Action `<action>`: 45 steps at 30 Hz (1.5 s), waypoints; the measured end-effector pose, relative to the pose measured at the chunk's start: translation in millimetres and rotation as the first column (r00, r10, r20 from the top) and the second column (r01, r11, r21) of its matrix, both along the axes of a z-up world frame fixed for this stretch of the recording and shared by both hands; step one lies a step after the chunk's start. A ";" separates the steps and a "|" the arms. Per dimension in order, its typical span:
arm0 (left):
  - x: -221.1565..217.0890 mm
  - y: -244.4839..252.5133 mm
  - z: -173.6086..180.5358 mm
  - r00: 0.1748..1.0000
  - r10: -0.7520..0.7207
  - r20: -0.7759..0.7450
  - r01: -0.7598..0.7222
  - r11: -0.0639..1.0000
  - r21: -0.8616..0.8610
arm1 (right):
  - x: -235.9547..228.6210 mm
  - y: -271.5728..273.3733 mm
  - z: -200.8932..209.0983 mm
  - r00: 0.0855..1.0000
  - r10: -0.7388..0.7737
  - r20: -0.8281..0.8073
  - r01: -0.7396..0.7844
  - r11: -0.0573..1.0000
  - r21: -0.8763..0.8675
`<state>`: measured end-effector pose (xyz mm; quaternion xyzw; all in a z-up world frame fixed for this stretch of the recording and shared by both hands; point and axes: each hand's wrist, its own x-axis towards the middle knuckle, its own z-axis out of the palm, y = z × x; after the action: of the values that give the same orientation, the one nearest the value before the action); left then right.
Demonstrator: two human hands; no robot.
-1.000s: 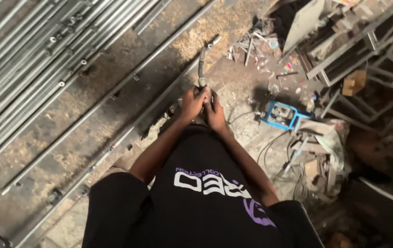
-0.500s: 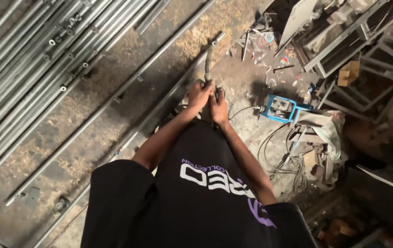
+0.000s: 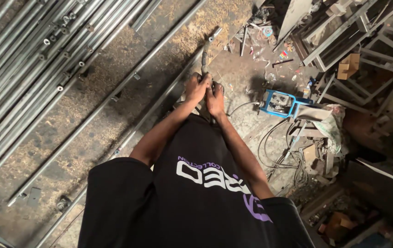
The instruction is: The person welds metal rods laid out on a workbench using a welding torch. They repeatedly position the rods, apply the torch to create welds, and move to different sections of the rods. The person also uses a hammer to tap the rods into place.
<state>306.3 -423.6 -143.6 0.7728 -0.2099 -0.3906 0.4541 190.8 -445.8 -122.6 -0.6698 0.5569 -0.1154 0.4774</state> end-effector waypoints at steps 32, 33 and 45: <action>3.8 -3.8 16.9 0.999 -0.049 -0.022 0.049 0.999 0.010 | 1.5 -5.0 12.5 0.992 -0.040 0.120 0.030 0.996 0.085; 3.0 -3.3 7.7 0.998 -0.070 0.011 0.069 0.997 0.019 | 1.1 -4.6 9.0 0.992 -0.056 0.116 0.043 0.993 0.110; -1.2 -3.0 5.9 0.999 -0.049 0.006 0.049 0.998 -0.050 | -4.3 -3.2 -2.9 0.983 -0.086 0.164 0.064 0.989 0.134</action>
<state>305.1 -426.6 -137.7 0.7566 -0.2396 -0.3944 0.4632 186.5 -449.0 -125.6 -0.6040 0.5454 -0.1538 0.5604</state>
